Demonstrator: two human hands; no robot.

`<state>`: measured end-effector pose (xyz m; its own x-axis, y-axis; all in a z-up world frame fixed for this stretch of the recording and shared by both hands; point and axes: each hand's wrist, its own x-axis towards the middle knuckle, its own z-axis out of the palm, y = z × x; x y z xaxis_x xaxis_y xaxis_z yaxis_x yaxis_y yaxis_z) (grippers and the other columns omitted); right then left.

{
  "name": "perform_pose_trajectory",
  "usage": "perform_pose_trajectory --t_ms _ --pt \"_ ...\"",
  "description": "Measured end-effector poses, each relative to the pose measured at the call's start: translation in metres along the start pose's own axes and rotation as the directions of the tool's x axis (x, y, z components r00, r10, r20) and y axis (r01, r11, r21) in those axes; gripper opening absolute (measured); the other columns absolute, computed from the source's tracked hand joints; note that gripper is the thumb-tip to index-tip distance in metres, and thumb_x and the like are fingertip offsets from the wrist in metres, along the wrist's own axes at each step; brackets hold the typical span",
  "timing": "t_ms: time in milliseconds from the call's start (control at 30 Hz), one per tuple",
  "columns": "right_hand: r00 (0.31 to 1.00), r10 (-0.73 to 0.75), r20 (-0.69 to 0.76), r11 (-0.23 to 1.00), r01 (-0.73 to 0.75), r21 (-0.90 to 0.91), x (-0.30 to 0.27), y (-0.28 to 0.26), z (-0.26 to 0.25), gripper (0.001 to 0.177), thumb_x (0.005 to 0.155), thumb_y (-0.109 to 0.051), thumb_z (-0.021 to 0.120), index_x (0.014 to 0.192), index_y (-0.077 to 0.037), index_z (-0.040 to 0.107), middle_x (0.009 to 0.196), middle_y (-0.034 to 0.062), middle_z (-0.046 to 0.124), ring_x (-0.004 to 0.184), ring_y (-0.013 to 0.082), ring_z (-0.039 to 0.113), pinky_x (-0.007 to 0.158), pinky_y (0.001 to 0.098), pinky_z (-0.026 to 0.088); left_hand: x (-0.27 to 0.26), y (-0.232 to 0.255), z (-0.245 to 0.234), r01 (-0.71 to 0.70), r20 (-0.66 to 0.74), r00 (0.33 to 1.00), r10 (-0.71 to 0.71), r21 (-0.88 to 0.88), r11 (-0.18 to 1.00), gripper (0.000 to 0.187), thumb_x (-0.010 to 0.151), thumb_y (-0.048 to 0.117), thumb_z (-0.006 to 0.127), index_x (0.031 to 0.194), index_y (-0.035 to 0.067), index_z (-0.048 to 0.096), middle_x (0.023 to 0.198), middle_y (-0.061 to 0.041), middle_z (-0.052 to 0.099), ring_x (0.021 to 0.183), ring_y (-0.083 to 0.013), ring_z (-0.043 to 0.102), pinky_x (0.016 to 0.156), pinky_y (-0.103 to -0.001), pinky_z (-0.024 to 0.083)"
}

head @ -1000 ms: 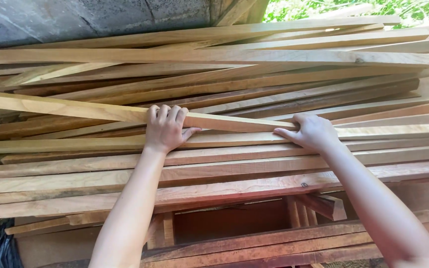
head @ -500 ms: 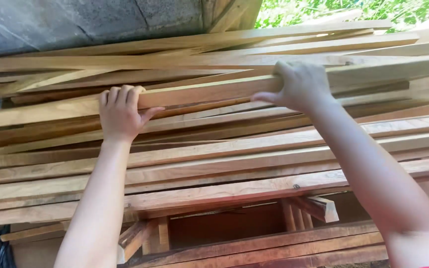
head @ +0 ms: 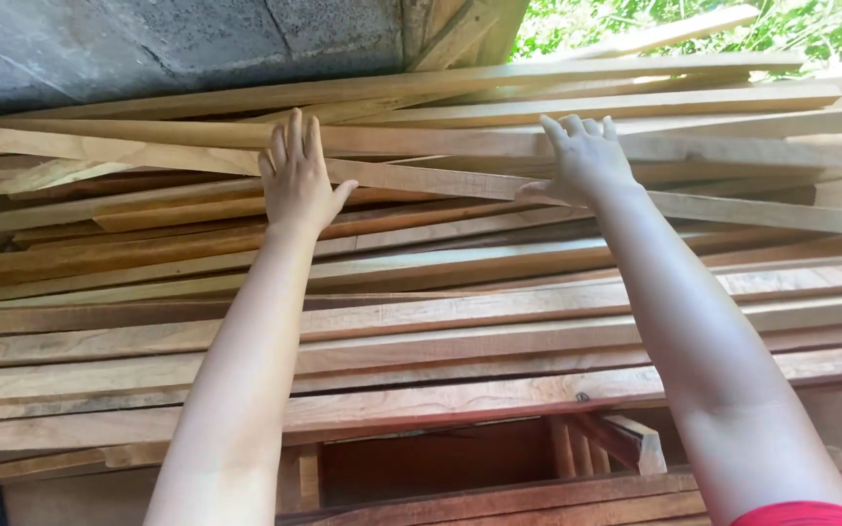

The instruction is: Organizing and stacking long wooden planks on a rack in a storage area.

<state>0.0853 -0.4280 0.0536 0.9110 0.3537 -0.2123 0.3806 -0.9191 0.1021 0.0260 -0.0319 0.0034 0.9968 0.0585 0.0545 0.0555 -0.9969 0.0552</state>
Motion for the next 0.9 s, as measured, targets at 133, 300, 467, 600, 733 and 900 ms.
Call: perform_pose_trajectory --t_ms 133,300,467,600,733,900 --pt "0.996 -0.036 0.078 0.998 0.032 0.051 -0.002 -0.003 0.015 0.099 0.077 -0.08 0.073 0.149 -0.017 0.047 0.149 0.0166 0.051 0.145 0.0343 0.046 0.122 0.0451 0.032 0.009 -0.009 -0.004 -0.005 0.104 0.995 0.0 0.045 0.999 0.117 0.078 0.058 0.08 0.165 0.011 0.019 0.173 -0.01 0.018 0.157 -0.0328 0.016 0.121 -0.059 0.021" --pt "0.958 -0.138 -0.25 0.99 0.134 -0.031 -0.007 -0.001 0.047 0.108 0.062 -0.065 0.083 0.148 -0.01 0.049 0.135 0.014 0.058 0.128 0.0348 0.054 0.109 0.0476 0.039 0.032 -0.017 0.009 -0.122 0.291 0.954 0.077 0.141 0.982 0.122 0.07 0.063 0.083 0.162 0.019 0.016 0.168 -0.003 0.019 0.153 -0.0273 0.016 0.121 -0.058 0.006" --pt "0.927 -0.149 -0.343 0.989 0.146 -0.034 -0.004 0.005 0.021 0.077 0.074 -0.047 0.084 0.139 -0.017 0.058 0.128 0.008 0.063 0.124 0.0279 0.057 0.105 0.0444 0.044 0.035 -0.012 -0.039 -0.106 0.245 0.968 0.059 0.184 0.977 0.091 0.075 0.062 0.081 0.149 0.023 0.045 0.154 -0.004 0.046 0.144 -0.0288 0.04 0.123 -0.058 0.008" --pt "0.915 -0.058 -0.398 0.992 0.098 0.082 0.028 0.025 0.009 0.029 0.114 -0.035 0.068 0.138 -0.019 0.067 0.13 0.0038 0.066 0.126 0.0234 0.062 0.105 0.0432 0.049 0.031 -0.033 -0.025 0.035 0.065 0.997 -0.036 0.027 0.999 0.03 0.123 0.049 0.059 0.121 0.02 0.07 0.13 0.002 0.074 0.126 -0.0206 0.062 0.127 -0.045 0.027" --pt "0.833 -0.07 -0.548 0.994 0.013 -0.108 0.026 -0.003 -0.01 0.042 0.091 -0.046 0.076 0.113 -0.011 0.072 0.134 0.0156 0.067 0.116 0.0325 0.064 0.083 0.0454 0.053 0.019 -0.007 -0.045 0.066 -0.047 0.997 -0.067 -0.031 0.997 0.028 0.108 0.042 0.067 0.12 0.016 0.071 0.126 -0.007 0.072 0.123 -0.0293 0.065 0.116 -0.052 0.039" --pt "0.946 -0.182 -0.267 0.703 0.315 0.637 -0.059 -0.061 0.028 0.05 0.092 -0.049 0.071 0.12 -0.008 0.069 0.125 0.0151 0.07 0.119 0.034 0.067 0.102 0.0425 0.053 -0.055 0.025 -0.06 0.113 0.532 0.842 0.093 -0.342 0.933 0.061 0.092 0.058 0.064 0.136 0.016 0.062 0.136 -0.008 0.065 0.123 -0.0263 0.063 0.102 -0.046 0.051"
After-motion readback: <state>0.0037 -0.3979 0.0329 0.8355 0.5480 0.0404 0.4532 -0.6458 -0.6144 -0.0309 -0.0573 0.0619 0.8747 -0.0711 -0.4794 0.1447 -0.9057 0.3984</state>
